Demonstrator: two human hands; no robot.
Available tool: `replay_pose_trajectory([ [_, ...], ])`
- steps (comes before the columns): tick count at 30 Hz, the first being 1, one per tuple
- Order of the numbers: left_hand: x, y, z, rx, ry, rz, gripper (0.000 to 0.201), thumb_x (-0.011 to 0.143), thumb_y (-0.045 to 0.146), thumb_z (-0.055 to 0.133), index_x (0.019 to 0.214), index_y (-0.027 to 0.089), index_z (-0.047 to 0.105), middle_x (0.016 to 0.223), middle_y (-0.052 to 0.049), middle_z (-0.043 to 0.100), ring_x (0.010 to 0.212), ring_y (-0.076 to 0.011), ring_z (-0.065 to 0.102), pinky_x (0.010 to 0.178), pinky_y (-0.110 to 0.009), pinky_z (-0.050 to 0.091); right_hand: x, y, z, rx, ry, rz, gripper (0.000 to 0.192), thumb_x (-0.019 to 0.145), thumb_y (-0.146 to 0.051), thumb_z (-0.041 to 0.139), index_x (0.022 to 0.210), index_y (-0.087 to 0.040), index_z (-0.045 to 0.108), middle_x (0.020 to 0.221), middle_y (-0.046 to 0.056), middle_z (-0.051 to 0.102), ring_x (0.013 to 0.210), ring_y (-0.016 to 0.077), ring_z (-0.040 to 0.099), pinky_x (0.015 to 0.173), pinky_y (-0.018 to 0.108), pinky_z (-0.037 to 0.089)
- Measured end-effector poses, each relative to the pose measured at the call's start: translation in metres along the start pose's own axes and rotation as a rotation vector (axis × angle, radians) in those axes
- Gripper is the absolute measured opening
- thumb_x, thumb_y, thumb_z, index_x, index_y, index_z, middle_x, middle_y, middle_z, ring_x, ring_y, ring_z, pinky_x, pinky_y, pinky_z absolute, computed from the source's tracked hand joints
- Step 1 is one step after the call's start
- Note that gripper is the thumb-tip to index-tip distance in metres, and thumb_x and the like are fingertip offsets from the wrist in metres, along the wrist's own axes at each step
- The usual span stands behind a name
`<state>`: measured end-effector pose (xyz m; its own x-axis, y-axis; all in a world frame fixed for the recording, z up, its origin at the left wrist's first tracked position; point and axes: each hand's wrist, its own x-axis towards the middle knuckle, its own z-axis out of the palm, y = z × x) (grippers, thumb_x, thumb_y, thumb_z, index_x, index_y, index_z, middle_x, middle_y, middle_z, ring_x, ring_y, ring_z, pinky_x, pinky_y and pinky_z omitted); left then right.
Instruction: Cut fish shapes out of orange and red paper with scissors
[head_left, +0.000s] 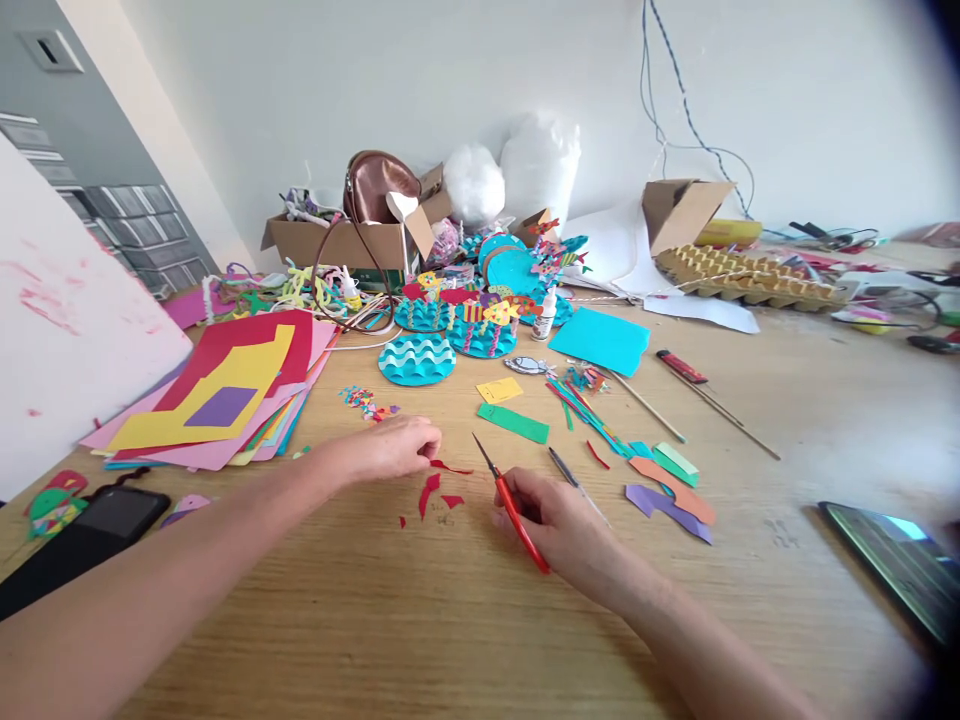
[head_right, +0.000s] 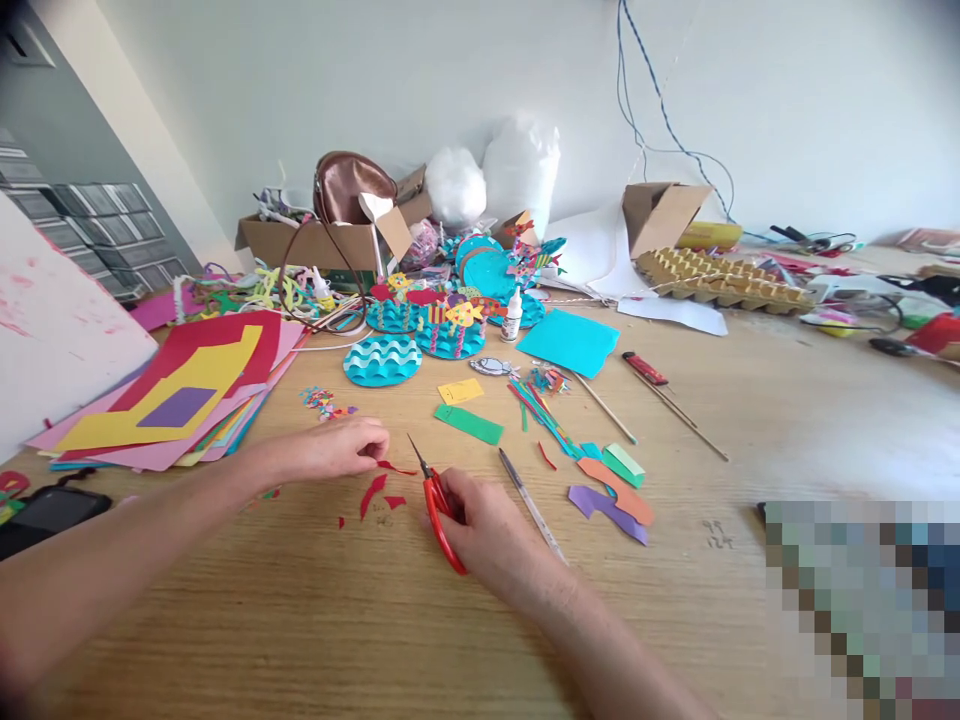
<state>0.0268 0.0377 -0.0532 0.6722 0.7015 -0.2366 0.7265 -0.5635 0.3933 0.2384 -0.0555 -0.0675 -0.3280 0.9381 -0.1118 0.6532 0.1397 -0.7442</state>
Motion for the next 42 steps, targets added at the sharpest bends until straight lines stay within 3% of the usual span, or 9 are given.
replay_pose_trajectory([
  [5, -0.006, 0.009, -0.011, -0.138, -0.084, -0.035, 0.010, 0.068, 0.020, 0.045, 0.068, 0.018, 0.055, 0.064, 0.002, 0.054, 0.059, -0.0129, 0.048, 0.051, -0.022, 0.032, 0.004, 0.008, 0.004, 0.194, 0.126, 0.030, 0.013, 0.073, -0.028, 0.057, 0.072, -0.020, 0.047, 0.060, -0.005, 0.046, 0.054, 0.0100, 0.038, 0.047, 0.021, 0.028],
  [10, -0.017, 0.028, -0.027, -0.272, -0.142, -0.039, 0.007, 0.067, 0.022, 0.048, 0.067, 0.017, 0.054, 0.066, 0.003, 0.053, 0.065, -0.0129, 0.049, 0.054, -0.021, 0.034, 0.005, -0.005, -0.005, 0.466, 0.250, 0.055, 0.022, 0.067, -0.031, 0.065, 0.080, -0.019, 0.051, 0.058, -0.006, 0.043, 0.051, 0.0099, 0.037, 0.045, 0.021, 0.030],
  [13, -0.021, 0.038, -0.032, -0.362, -0.191, -0.042, 0.004, 0.065, 0.020, 0.050, 0.066, 0.017, 0.053, 0.066, 0.003, 0.051, 0.064, -0.0127, 0.047, 0.055, -0.021, 0.033, 0.002, -0.017, -0.011, 0.510, 0.223, 0.032, 0.029, 0.063, -0.030, 0.069, 0.084, -0.018, 0.053, 0.059, -0.006, 0.045, 0.051, 0.0094, 0.037, 0.044, 0.021, 0.029],
  [18, -0.025, 0.046, -0.032, -0.376, -0.227, -0.021, 0.003, 0.065, 0.018, 0.050, 0.066, 0.018, 0.052, 0.066, 0.003, 0.051, 0.063, -0.0125, 0.046, 0.055, -0.022, 0.032, 0.003, -0.027, -0.010, 0.549, 0.109, -0.035, 0.021, 0.064, -0.021, 0.066, 0.075, -0.018, 0.048, 0.065, -0.004, 0.053, 0.052, 0.0081, 0.043, 0.046, 0.020, 0.032],
  [23, -0.032, 0.048, -0.031, -0.528, -0.199, -0.028, 0.002, 0.068, 0.019, 0.053, 0.067, 0.018, 0.052, 0.065, 0.004, 0.049, 0.061, -0.0115, 0.046, 0.054, -0.022, 0.033, 0.006, -0.033, -0.007, 0.630, 0.178, -0.017, 0.019, 0.062, -0.016, 0.061, 0.073, -0.019, 0.046, 0.062, -0.006, 0.052, 0.051, 0.0079, 0.044, 0.046, 0.020, 0.033],
  [27, -0.045, 0.048, -0.026, -0.837, -0.118, -0.052, 0.007, 0.073, 0.021, 0.055, 0.079, 0.018, 0.053, 0.072, 0.003, 0.052, 0.065, -0.0111, 0.049, 0.060, -0.023, 0.039, 0.005, -0.036, -0.008, 0.814, 0.250, 0.040, 0.021, 0.063, -0.019, 0.062, 0.077, -0.019, 0.047, 0.064, -0.005, 0.054, 0.048, 0.0070, 0.044, 0.044, 0.020, 0.032],
  [31, -0.055, 0.048, -0.009, -1.098, 0.051, -0.010, 0.014, 0.080, 0.030, 0.052, 0.088, 0.019, 0.052, 0.074, 0.002, 0.054, 0.068, -0.0118, 0.051, 0.064, -0.026, 0.042, 0.003, -0.034, -0.005, 0.958, 0.279, 0.017, 0.021, 0.066, -0.019, 0.064, 0.079, -0.018, 0.047, 0.061, -0.006, 0.051, 0.047, 0.0059, 0.040, 0.044, 0.020, 0.026],
  [37, -0.049, 0.060, 0.018, -1.097, 0.312, 0.002, 0.015, 0.080, 0.032, 0.052, 0.082, 0.018, 0.054, 0.068, 0.003, 0.052, 0.063, -0.0109, 0.049, 0.058, -0.023, 0.040, 0.005, -0.033, 0.007, 1.058, 0.331, 0.043, 0.023, 0.067, -0.022, 0.066, 0.081, -0.017, 0.048, 0.062, -0.007, 0.048, 0.050, 0.0057, 0.041, 0.048, 0.020, 0.027],
  [42, -0.039, 0.066, 0.026, -1.101, 0.434, -0.075, 0.013, 0.078, 0.028, 0.052, 0.072, 0.016, 0.054, 0.060, 0.004, 0.051, 0.056, -0.0096, 0.047, 0.052, -0.021, 0.039, 0.005, -0.036, 0.017, 1.086, 0.335, 0.065, 0.024, 0.067, -0.022, 0.067, 0.081, -0.016, 0.048, 0.060, -0.007, 0.049, 0.050, 0.0055, 0.042, 0.048, 0.019, 0.029],
])
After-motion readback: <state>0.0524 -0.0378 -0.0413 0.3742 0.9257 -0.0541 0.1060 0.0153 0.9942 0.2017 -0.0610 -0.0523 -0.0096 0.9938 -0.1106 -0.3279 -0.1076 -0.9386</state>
